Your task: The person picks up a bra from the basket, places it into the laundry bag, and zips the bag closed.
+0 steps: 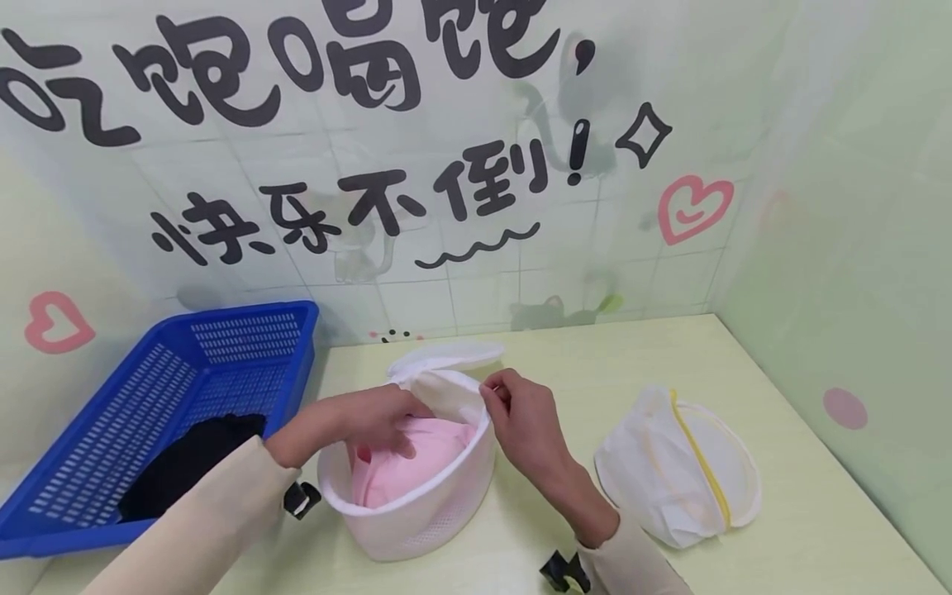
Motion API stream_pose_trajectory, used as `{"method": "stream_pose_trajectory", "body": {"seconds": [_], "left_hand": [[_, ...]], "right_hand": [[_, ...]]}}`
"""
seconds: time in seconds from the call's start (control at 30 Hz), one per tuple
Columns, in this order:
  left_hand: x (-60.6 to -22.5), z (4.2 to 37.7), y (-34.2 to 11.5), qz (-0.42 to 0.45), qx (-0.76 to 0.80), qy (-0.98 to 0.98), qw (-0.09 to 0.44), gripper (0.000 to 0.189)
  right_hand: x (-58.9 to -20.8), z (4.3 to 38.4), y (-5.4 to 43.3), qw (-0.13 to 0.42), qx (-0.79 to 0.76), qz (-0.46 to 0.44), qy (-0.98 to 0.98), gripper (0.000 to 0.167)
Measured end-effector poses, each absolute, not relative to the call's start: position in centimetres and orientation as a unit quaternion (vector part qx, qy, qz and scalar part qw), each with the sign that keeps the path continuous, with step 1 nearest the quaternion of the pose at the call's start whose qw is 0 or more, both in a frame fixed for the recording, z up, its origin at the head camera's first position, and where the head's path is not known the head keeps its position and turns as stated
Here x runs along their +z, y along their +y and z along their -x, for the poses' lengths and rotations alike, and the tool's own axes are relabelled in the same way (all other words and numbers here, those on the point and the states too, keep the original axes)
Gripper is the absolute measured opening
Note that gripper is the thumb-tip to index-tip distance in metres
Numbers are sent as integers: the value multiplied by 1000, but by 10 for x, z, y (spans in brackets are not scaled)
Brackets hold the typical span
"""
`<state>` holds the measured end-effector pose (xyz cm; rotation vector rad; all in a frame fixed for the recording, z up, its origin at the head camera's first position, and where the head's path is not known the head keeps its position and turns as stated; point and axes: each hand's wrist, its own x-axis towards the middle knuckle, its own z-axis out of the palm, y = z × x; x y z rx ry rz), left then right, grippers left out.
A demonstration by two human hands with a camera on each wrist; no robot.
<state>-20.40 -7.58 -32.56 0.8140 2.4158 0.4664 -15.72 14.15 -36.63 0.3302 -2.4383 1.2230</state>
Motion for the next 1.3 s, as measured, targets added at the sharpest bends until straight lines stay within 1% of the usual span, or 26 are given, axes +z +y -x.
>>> {"method": "stream_pose_trajectory", "body": {"seconds": [0.2,0.27,0.4,0.47,0.53,0.63,0.73,0.87,1.03,1.13,1.2,1.3], "left_hand": [[-326,192,-72,-336,61,934,100,33],[-325,188,-73,-335,41,939,63,33],[-313,181,-82,-293,64,954,18,36],[-305,178,-89,-250,95,964,2,36],[-300,176,-97,-197,106,974,-21,34],[-303,173,-110,-118,113,985,-50,29],[-314,166,-119,-44,141,987,-57,23],[-328,156,-124,18,212,977,-28,20],[-336,147,-131,41,269,962,-6,19],[-340,146,-133,42,293,955,-5,16],[-341,147,-133,44,311,949,-16,15],[-344,151,-132,48,329,940,-71,14]], "right_hand": [[-367,158,142,198,431,-124,-871,7],[-367,159,143,200,431,-125,-871,7],[-369,160,143,204,428,-128,-871,9],[-369,160,144,205,428,-128,-871,11],[-368,160,144,206,427,-128,-871,9],[-367,159,144,208,426,-127,-871,7],[-367,160,144,209,425,-124,-872,7],[-368,160,143,209,425,-122,-872,7],[-368,161,143,210,426,-122,-871,6],[-369,162,144,211,423,-119,-873,8],[-369,162,145,212,422,-116,-874,8],[-368,163,147,213,421,-112,-875,9]]}}
